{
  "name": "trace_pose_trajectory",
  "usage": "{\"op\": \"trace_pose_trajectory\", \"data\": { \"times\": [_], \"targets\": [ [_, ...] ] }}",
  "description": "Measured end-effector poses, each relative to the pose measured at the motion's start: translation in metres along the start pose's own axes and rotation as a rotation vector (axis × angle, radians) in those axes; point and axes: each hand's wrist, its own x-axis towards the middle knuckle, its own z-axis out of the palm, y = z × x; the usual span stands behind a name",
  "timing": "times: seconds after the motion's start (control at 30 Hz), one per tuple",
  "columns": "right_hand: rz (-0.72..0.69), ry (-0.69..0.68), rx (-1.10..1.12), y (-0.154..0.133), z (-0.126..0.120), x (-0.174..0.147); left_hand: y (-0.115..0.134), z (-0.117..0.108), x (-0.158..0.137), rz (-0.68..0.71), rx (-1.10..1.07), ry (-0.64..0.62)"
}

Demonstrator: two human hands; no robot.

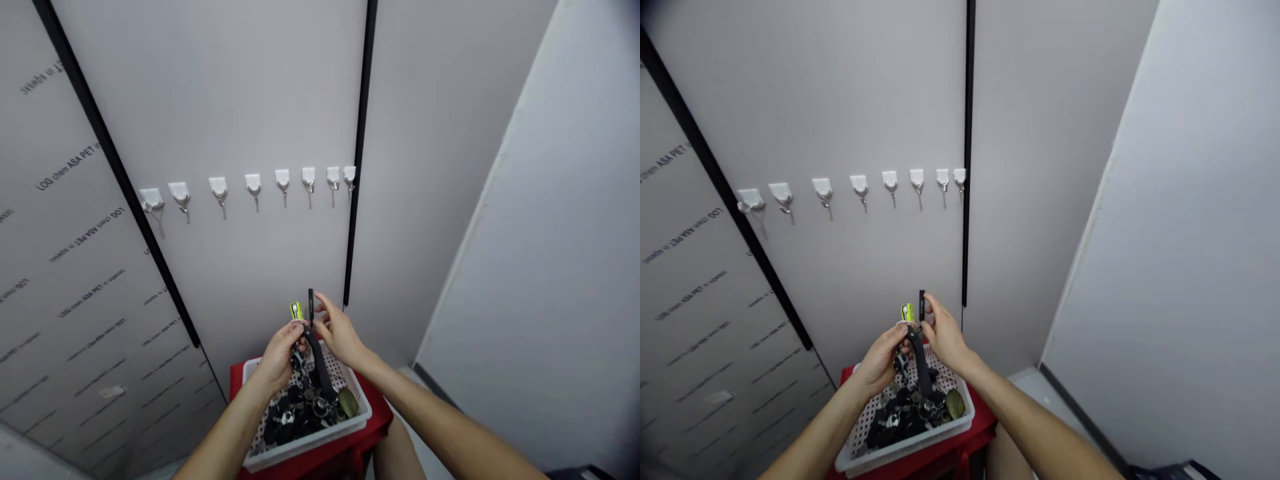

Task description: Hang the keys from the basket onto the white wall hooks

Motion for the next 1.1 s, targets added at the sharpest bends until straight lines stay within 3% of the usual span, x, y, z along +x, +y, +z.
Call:
{"op": "trace_pose_trajectory", "data": {
  "times": [0.17,0.3,0.4,0.5,0.63,0.83,0.97,1.03,1.1],
  "targets": [
    [-0.452,-0.073,-0.229,-0.017,-0.015,-0.018,0.013,0.007,0.008,0.013,-0.149,0.101],
    [-0.666,-0.15,-0.347,-0.034,-0.025,-0.008,0.018,0.016,0.013,-0.011,-0.226,0.105],
    [-0.747,-0.083,-0.464,-0.036,-0.035,0.004,0.029,0.024,0.012,-0.033,-0.254,0.053],
    [-0.678,0.04,-0.455,-0.034,-0.042,0.011,0.043,0.033,0.01,-0.031,-0.224,-0.01],
    [-0.541,-0.004,-0.19,-0.039,-0.043,0.013,0.056,0.043,0.01,0.016,-0.183,-0.018],
    [-0.412,0.157,-0.014,-0.063,-0.047,0.019,0.055,0.05,0.007,-0.016,-0.006,-0.085],
    [-0.208,0.207,0.172,-0.08,-0.052,0.036,0.057,0.046,0.001,-0.042,0.425,-0.183],
    [-0.158,0.228,0.22,-0.087,-0.056,0.047,0.062,0.044,0.001,0.072,0.705,-0.137],
    [-0.165,0.277,0.227,-0.091,-0.061,0.058,0.068,0.047,0.004,0.309,0.883,0.018]
  ]
}}
